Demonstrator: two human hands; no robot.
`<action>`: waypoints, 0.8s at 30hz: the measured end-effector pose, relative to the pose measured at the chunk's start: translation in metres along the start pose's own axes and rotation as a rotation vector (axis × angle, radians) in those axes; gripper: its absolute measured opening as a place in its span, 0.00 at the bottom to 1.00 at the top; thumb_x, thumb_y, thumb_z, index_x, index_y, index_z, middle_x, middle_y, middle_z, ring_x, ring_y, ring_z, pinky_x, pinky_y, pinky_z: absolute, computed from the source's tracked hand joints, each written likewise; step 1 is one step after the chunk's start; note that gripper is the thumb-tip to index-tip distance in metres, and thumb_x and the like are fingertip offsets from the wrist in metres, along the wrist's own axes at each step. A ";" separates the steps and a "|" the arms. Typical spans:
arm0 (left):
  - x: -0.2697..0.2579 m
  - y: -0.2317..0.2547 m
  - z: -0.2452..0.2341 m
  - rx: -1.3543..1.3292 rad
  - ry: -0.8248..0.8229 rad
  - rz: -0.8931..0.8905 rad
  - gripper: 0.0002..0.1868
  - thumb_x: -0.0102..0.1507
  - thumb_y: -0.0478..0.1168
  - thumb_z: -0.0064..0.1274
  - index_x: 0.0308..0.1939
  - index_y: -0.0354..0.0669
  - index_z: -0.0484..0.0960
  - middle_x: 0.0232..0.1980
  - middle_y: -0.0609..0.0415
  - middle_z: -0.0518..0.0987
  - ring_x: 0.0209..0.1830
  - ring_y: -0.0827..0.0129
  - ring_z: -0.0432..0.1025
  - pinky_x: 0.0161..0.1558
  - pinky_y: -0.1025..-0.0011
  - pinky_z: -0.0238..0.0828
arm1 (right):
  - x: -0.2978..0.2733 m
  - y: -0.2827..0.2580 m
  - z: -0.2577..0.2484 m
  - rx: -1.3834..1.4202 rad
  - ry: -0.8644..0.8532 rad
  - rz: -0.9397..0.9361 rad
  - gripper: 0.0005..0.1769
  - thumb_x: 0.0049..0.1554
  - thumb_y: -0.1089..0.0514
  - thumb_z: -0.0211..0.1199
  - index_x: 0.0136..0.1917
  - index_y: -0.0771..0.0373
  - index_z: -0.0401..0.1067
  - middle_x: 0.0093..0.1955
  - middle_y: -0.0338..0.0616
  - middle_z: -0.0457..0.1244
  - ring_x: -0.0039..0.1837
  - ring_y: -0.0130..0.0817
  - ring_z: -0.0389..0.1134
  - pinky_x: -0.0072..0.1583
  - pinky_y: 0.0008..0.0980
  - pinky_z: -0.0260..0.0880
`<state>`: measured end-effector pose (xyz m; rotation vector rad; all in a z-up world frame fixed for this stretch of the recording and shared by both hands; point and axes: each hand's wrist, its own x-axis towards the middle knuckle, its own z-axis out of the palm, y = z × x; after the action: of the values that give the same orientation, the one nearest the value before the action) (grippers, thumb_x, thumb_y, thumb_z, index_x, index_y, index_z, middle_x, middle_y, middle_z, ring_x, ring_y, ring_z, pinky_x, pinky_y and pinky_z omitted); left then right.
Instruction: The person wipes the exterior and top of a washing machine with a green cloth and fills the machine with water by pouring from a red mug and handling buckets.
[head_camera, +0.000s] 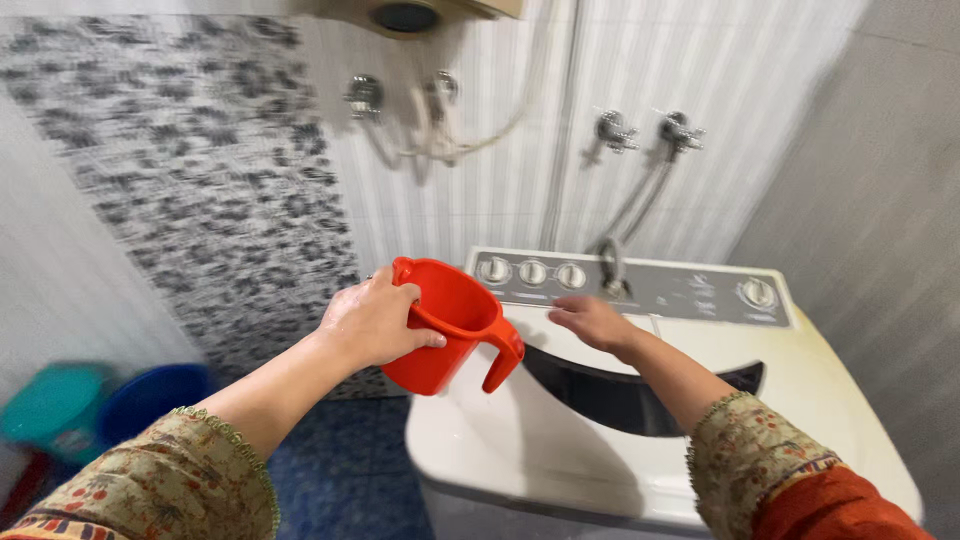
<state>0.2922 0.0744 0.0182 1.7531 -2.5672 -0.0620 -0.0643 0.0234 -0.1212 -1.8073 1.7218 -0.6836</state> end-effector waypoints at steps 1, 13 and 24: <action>-0.011 -0.012 -0.002 -0.020 0.038 -0.025 0.37 0.54 0.68 0.63 0.56 0.47 0.81 0.62 0.43 0.72 0.59 0.51 0.73 0.58 0.54 0.72 | 0.005 -0.032 0.013 0.090 -0.090 0.055 0.29 0.60 0.37 0.58 0.62 0.60 0.75 0.62 0.48 0.69 0.66 0.41 0.68 0.67 0.40 0.65; -0.183 -0.149 0.005 -0.188 0.306 -0.596 0.34 0.55 0.67 0.60 0.51 0.45 0.80 0.63 0.44 0.72 0.59 0.52 0.74 0.56 0.54 0.74 | 0.013 -0.300 0.188 0.835 -0.604 0.001 0.18 0.61 0.49 0.58 0.56 0.62 0.75 0.48 0.44 0.70 0.49 0.35 0.71 0.55 0.38 0.71; -0.446 -0.340 0.039 -0.102 0.264 -0.950 0.46 0.58 0.57 0.63 0.74 0.52 0.57 0.75 0.41 0.57 0.73 0.45 0.59 0.66 0.52 0.63 | -0.034 -0.504 0.398 0.991 -0.637 -0.163 0.16 0.59 0.61 0.61 0.58 0.71 0.74 0.49 0.49 0.71 0.51 0.36 0.73 0.53 0.36 0.74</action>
<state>0.7688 0.3664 -0.0403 2.5291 -1.3484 0.0174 0.5720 0.0902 -0.0593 -1.2285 0.6163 -0.7285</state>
